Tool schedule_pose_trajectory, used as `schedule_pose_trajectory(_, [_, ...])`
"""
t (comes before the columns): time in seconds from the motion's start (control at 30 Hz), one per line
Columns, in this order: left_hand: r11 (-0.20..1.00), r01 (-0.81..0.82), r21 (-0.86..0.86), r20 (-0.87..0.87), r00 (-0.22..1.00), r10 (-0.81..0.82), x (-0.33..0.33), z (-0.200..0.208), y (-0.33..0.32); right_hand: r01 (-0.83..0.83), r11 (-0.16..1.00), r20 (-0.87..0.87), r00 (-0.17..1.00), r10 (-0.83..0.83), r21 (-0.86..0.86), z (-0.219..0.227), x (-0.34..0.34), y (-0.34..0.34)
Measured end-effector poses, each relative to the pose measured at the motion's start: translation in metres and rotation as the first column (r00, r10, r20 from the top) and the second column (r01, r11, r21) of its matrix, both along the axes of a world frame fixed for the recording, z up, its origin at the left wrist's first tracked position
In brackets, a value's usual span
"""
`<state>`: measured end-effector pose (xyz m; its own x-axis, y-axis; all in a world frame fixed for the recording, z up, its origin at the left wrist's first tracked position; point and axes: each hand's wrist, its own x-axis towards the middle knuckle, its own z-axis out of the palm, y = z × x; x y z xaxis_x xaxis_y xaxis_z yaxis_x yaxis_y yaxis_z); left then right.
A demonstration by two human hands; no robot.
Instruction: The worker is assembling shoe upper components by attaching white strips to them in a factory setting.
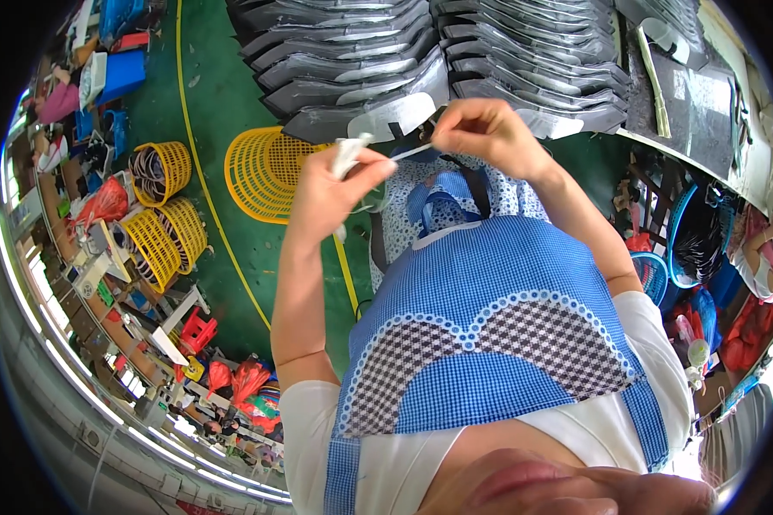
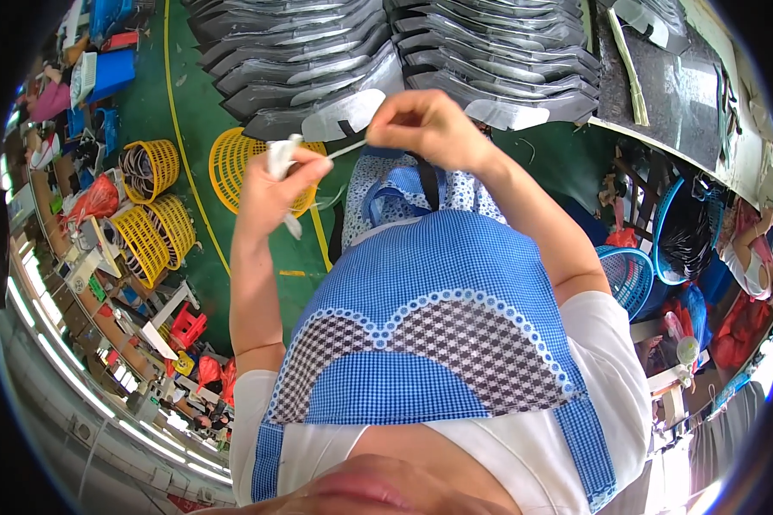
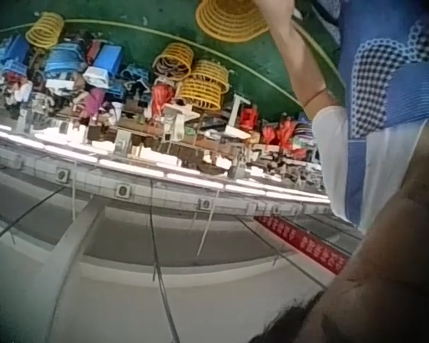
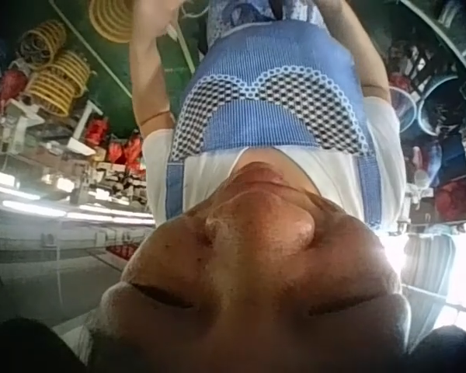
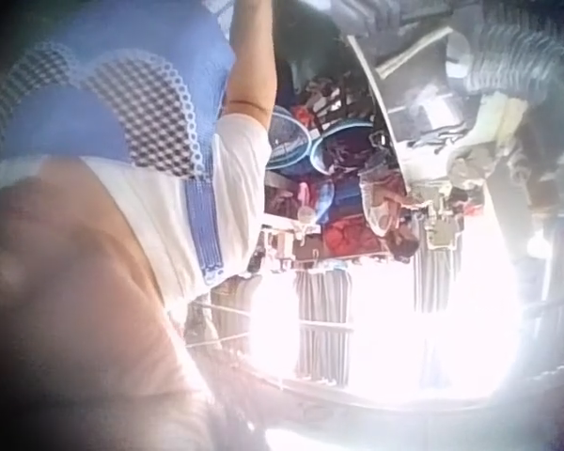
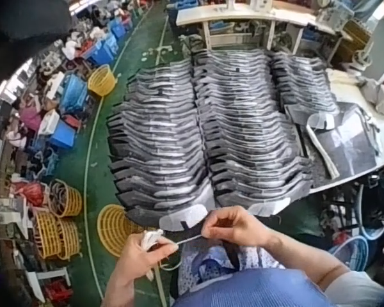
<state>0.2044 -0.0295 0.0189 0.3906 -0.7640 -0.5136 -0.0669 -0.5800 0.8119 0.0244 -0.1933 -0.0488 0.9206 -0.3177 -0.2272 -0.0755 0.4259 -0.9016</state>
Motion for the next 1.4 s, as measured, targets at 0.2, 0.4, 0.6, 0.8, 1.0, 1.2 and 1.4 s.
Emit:
schedule_pose_trajectory(0.2, [0.973, -0.216, -0.080, 0.268, 0.936, 0.229, 0.041, -0.030, -0.002, 0.270, 0.939, -0.122, 0.946, -0.300, -0.214, -0.066, 0.014, -0.033])
schedule_pose_trajectory(0.4, [0.969, -0.237, -0.064, 0.351, 0.904, 0.244, 0.043, -0.066, -0.002, 0.290, 0.857, -0.193, 0.896, -0.400, -0.427, -0.096, 0.027, -0.031])
schedule_pose_trajectory(0.6, [0.975, -0.204, -0.081, 0.520, 0.826, 0.217, 0.046, -0.073, -0.013, 0.271, 0.702, -0.155, 0.865, -0.478, -0.658, -0.103, 0.038, -0.027])
schedule_pose_trajectory(0.8, [0.983, -0.177, -0.056, 0.735, 0.659, 0.161, 0.065, -0.078, -0.014, 0.274, 0.521, -0.081, 0.825, -0.559, -0.809, -0.106, 0.041, -0.025])
schedule_pose_trajectory(1.0, [0.831, -0.535, -0.149, -0.258, 0.833, 0.490, 0.048, -0.019, -0.016, 0.268, 0.956, -0.088, 0.956, -0.279, -0.121, -0.028, 0.035, -0.006])
schedule_pose_trajectory(1.2, [0.850, -0.492, -0.190, -0.427, 0.821, 0.379, 0.017, -0.014, -0.034, -0.107, 0.917, 0.013, 0.994, 0.111, 0.385, -0.001, 0.063, 0.014])
schedule_pose_trajectory(1.4, [0.989, -0.141, -0.037, -0.108, 0.985, 0.136, -0.002, -0.010, -0.019, 0.025, 0.960, -0.054, 0.998, -0.011, 0.280, -0.020, 0.026, 0.009])
